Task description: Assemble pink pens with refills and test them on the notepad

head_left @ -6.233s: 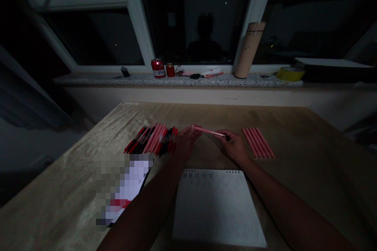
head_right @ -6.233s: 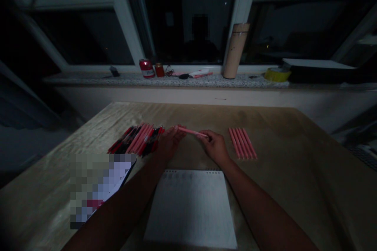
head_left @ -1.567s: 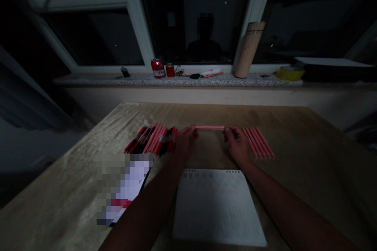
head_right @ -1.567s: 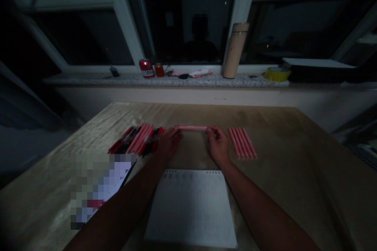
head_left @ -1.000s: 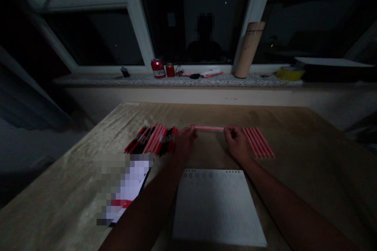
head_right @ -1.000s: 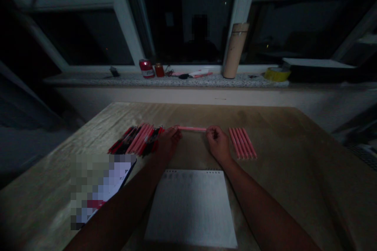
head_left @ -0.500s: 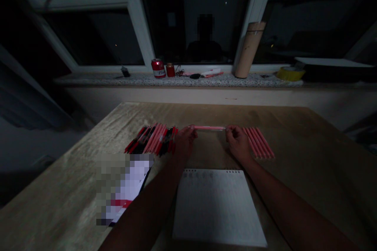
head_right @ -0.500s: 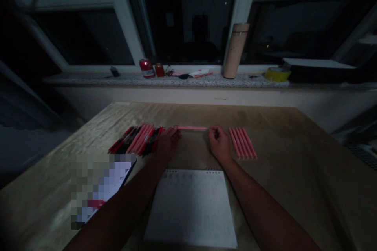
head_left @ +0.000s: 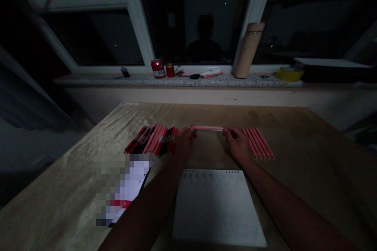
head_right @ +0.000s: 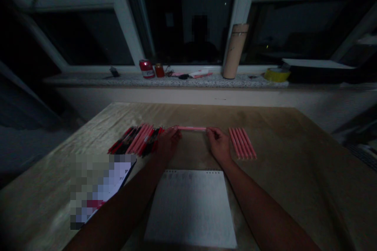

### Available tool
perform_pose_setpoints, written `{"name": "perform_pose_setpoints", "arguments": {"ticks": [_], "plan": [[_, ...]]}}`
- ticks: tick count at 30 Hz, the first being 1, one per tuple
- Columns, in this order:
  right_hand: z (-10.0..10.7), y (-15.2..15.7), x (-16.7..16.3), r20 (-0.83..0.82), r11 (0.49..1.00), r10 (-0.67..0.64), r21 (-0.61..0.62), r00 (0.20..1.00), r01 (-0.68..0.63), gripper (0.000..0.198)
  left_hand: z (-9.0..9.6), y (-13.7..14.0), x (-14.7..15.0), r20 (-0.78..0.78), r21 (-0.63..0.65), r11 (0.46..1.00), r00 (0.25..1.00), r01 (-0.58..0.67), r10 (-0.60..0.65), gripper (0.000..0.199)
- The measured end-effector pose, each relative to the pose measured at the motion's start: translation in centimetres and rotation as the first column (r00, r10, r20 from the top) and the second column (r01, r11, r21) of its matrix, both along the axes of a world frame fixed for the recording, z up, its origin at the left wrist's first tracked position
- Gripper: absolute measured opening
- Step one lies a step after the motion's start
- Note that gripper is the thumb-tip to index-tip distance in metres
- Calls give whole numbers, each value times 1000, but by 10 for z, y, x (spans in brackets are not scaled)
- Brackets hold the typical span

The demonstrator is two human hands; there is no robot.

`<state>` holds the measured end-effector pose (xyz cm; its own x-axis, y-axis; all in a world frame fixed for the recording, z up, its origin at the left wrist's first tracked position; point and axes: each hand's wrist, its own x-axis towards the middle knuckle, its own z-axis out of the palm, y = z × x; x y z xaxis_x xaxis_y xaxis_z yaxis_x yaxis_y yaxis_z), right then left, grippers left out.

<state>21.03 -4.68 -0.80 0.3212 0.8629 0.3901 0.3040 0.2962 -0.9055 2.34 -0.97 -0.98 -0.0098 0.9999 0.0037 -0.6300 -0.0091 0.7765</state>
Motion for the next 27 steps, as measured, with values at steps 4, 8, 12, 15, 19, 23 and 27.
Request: {"name": "perform_pose_setpoints", "arguments": {"ticks": [4, 8, 12, 15, 19, 23, 27], "plan": [[1, 0, -1, -51, 1000, 7, 13, 999, -6, 32, -1, 0, 0, 2, -10, 1000, 1000, 15, -15, 24], [4, -2, -3, -81, 1000, -12, -2, 997, 11, 31, 0, -1, -1, -12, -15, 999, 999, 41, -41, 25], [5, -2, -4, -92, 999, -25, -24, 995, 23, 31, 0, -2, -1, -6, -18, 998, 999, 52, -52, 26], [2, -1, -3, -112, 999, -19, -29, 994, 16, 31, 1, -2, -1, -9, -14, 998, 998, 61, -61, 26], [1, -1, -2, -152, 999, -12, -40, 988, 6, 29, 1, -2, -1, -25, -12, 998, 997, 66, -67, 26], [3, -1, -3, -308, 998, 54, -27, 950, -65, 25, 2, -3, 0, -65, -5, 996, 994, 88, -88, 24], [3, -2, -4, -399, 977, 205, 30, 894, -210, 22, 1, -4, 1, -158, -18, 994, 981, 108, -110, 25]]}}
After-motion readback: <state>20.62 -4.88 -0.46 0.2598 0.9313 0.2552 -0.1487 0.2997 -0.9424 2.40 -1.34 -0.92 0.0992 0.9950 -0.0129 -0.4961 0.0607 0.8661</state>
